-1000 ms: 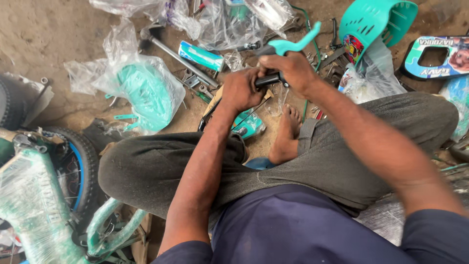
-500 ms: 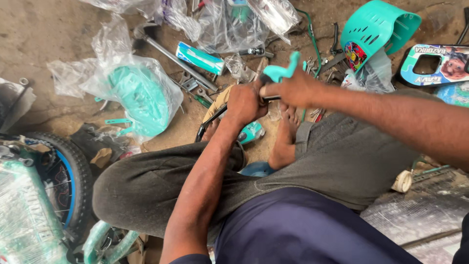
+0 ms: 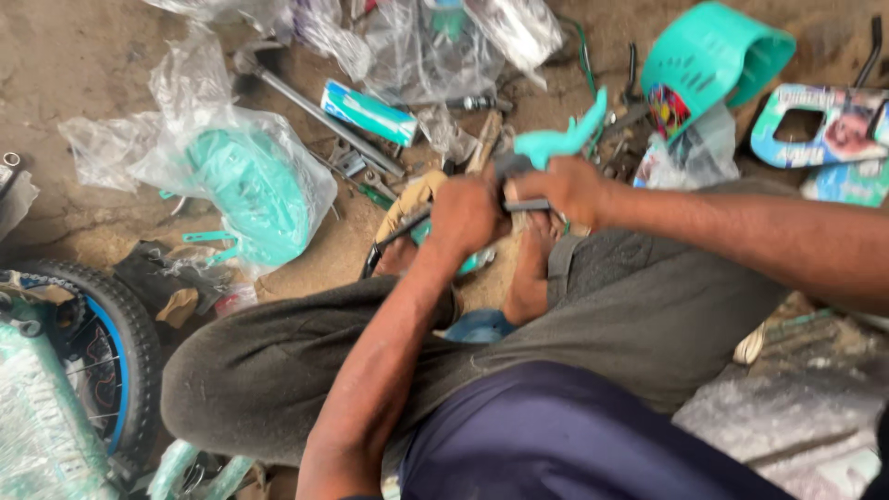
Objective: The person assembles a bicycle handlebar by attaching grips, brake levers, and a bell. They use a wrench to tighten the components and apply a decorative sticker to the center of the handlebar.
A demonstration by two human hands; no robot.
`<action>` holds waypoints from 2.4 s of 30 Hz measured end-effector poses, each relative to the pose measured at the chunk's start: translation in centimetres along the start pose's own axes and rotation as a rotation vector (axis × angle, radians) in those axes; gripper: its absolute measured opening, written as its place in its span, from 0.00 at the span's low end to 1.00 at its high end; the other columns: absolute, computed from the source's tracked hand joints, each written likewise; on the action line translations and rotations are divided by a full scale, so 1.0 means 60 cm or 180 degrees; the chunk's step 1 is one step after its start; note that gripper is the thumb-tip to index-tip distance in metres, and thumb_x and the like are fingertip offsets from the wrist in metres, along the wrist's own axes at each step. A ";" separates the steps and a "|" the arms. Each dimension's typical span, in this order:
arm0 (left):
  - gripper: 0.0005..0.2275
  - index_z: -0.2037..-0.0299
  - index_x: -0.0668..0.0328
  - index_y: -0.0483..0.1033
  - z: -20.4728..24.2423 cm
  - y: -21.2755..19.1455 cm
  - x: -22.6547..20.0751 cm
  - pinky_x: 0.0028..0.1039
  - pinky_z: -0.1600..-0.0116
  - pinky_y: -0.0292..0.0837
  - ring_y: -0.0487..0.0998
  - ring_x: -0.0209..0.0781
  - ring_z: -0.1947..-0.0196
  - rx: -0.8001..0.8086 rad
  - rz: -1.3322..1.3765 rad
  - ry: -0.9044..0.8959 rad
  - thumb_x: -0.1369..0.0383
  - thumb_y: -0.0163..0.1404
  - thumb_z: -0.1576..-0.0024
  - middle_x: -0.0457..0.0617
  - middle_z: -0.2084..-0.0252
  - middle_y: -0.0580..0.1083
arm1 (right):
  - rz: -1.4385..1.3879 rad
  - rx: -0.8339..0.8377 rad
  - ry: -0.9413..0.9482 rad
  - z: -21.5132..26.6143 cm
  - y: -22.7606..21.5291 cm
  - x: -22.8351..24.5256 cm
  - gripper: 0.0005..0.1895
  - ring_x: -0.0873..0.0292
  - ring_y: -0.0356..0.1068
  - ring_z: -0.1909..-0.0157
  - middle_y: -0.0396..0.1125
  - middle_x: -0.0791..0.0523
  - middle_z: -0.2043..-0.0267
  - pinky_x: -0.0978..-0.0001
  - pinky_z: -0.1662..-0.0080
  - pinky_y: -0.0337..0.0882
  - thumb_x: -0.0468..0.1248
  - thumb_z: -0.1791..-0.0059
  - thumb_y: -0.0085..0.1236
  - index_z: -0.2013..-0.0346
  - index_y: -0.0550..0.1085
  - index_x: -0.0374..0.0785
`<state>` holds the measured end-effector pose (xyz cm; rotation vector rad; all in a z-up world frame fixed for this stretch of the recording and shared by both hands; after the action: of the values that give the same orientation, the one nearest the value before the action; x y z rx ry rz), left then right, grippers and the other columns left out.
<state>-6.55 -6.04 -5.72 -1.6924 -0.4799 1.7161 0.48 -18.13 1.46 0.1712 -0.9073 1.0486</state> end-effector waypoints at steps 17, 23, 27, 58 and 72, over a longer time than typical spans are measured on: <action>0.39 0.38 0.63 0.65 0.019 -0.009 -0.005 0.49 0.61 0.69 0.76 0.63 0.65 -0.0580 0.0570 0.0049 0.62 0.67 0.62 0.57 0.67 0.76 | 0.1302 0.0091 -0.2076 0.004 0.020 0.034 0.11 0.44 0.70 0.65 0.64 0.51 0.66 0.54 0.64 0.70 0.39 0.55 0.60 0.65 0.69 0.38; 0.29 0.52 0.62 0.70 0.032 -0.054 -0.012 0.47 0.49 0.68 0.73 0.61 0.52 -0.1184 0.0595 0.0698 0.64 0.60 0.68 0.61 0.55 0.74 | 0.2610 0.0268 -0.1823 0.043 0.013 0.096 0.20 0.40 0.72 0.72 0.69 0.49 0.70 0.49 0.72 0.70 0.49 0.58 0.63 0.64 0.72 0.36; 0.16 0.67 0.60 0.74 0.035 -0.027 0.006 0.45 0.50 0.68 0.73 0.58 0.54 -0.0643 0.0366 0.0256 0.65 0.61 0.64 0.55 0.61 0.74 | 0.3702 0.0707 -0.1024 0.057 0.005 0.052 0.25 0.42 0.72 0.72 0.69 0.49 0.76 0.48 0.69 0.72 0.60 0.53 0.57 0.69 0.74 0.40; 0.06 0.67 0.65 0.79 0.023 0.064 0.210 0.46 0.53 0.75 0.78 0.67 0.57 -0.0441 0.0121 -0.0665 0.69 0.55 0.47 0.67 0.63 0.77 | -0.0306 0.1617 -0.0353 -0.161 0.070 -0.071 0.23 0.58 0.72 0.69 0.74 0.54 0.67 0.59 0.66 0.72 0.54 0.53 0.65 0.57 0.80 0.37; 0.10 0.58 0.59 0.82 0.038 0.050 0.071 0.44 0.43 0.72 0.74 0.63 0.44 -0.0347 0.0307 0.0555 0.79 0.52 0.48 0.63 0.44 0.74 | 0.1009 -0.2172 0.0351 -0.186 -0.129 -0.465 0.13 0.47 0.76 0.58 0.75 0.48 0.63 0.56 0.51 0.73 0.45 0.56 0.68 0.67 0.82 0.38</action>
<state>-9.12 -4.80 -10.64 -1.9520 -0.4235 1.6159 7.80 -35.11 -23.45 -0.6103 -1.1640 0.9674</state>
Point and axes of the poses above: each hand's wrist, its own z-axis away from the middle knuckle, its own y-axis out of the palm, x = y × z, the point moved 5 cm from there along -z, towards the middle knuckle
